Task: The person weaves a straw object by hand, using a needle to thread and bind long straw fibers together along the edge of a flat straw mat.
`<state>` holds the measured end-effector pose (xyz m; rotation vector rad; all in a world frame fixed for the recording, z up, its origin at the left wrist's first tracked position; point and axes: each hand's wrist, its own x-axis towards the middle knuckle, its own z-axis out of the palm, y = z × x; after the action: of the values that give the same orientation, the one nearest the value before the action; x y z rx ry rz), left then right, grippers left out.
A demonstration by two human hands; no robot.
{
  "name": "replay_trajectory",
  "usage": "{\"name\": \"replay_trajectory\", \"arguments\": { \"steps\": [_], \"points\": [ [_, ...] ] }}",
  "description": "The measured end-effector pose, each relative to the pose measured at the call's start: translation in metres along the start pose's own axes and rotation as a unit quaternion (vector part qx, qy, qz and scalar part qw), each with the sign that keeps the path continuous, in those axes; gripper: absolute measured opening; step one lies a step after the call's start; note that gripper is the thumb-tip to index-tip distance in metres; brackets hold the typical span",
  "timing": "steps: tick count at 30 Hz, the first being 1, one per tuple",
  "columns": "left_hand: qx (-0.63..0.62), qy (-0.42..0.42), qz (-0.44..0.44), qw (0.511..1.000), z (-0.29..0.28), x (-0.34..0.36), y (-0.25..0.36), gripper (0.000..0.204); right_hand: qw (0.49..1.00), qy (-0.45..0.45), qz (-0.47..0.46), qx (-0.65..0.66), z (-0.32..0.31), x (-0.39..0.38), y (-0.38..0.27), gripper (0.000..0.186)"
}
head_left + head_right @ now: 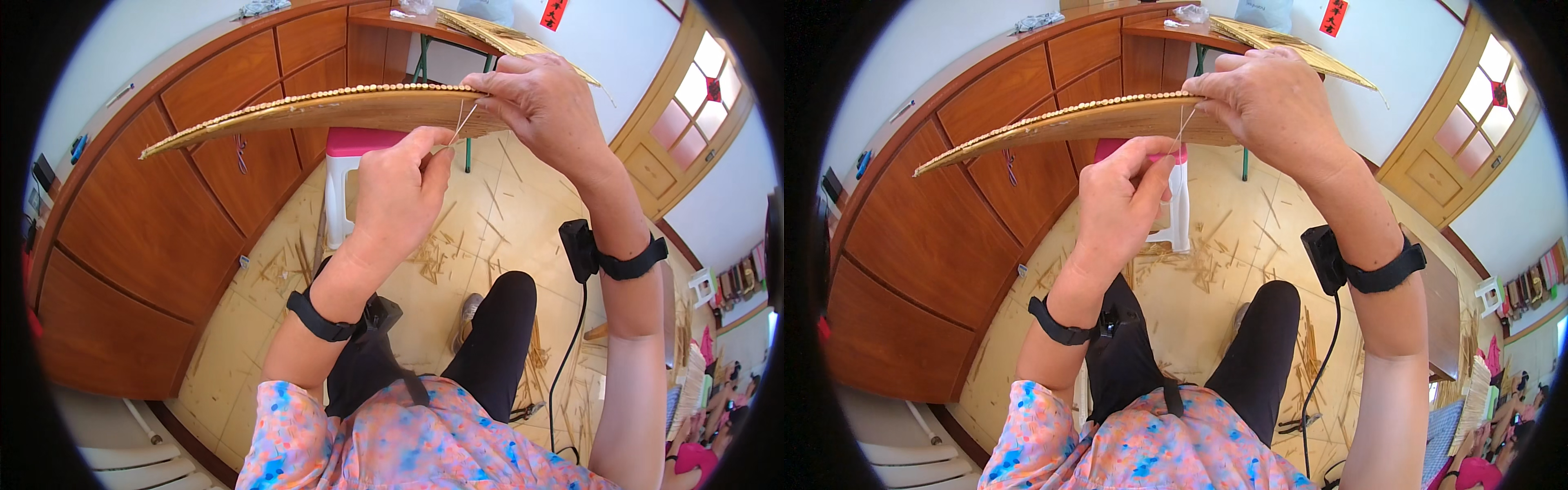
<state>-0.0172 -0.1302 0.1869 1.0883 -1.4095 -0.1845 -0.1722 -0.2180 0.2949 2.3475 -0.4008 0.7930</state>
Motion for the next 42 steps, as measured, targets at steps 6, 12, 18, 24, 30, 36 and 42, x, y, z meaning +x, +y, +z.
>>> {"name": "replay_trajectory", "arguments": {
  "steps": [6, 12, 18, 24, 30, 36, 42],
  "points": [
    [-0.003, 0.035, -0.012, 0.999, 0.001, 0.0, 0.002, 0.017, 1.0, 0.003, 0.003, 0.016, 0.001, -0.001, 0.001, 0.018],
    [0.006, 0.044, 0.02, 0.999, 0.0, -0.003, 0.007, 0.016, 1.0, 0.009, 0.0, 0.011, -0.001, -0.002, -0.002, 0.017],
    [-0.004, 0.047, 0.027, 0.999, 0.002, -0.005, 0.002, 0.015, 1.0, 0.006, 0.004, 0.001, 0.0, -0.001, 0.001, 0.017],
    [-0.014, 0.045, -0.005, 0.999, 0.001, 0.002, 0.005, 0.015, 1.0, 0.01, 0.016, 0.007, -0.002, 0.015, 0.015, 0.019],
    [-0.031, 0.046, 0.005, 0.998, 0.003, 0.012, 0.011, 0.015, 0.999, -0.023, 0.032, 0.033, -0.002, 0.029, 0.039, 0.02],
    [-0.031, 0.06, 0.045, 0.997, 0.006, 0.022, 0.007, 0.016, 0.995, -0.045, 0.065, 0.064, 0.0, 0.038, 0.053, 0.022],
    [-0.036, 0.071, 0.066, 0.995, 0.007, 0.031, 0.01, 0.016, 0.992, -0.062, 0.082, 0.069, 0.0, 0.042, 0.055, 0.022]
  ]
}}
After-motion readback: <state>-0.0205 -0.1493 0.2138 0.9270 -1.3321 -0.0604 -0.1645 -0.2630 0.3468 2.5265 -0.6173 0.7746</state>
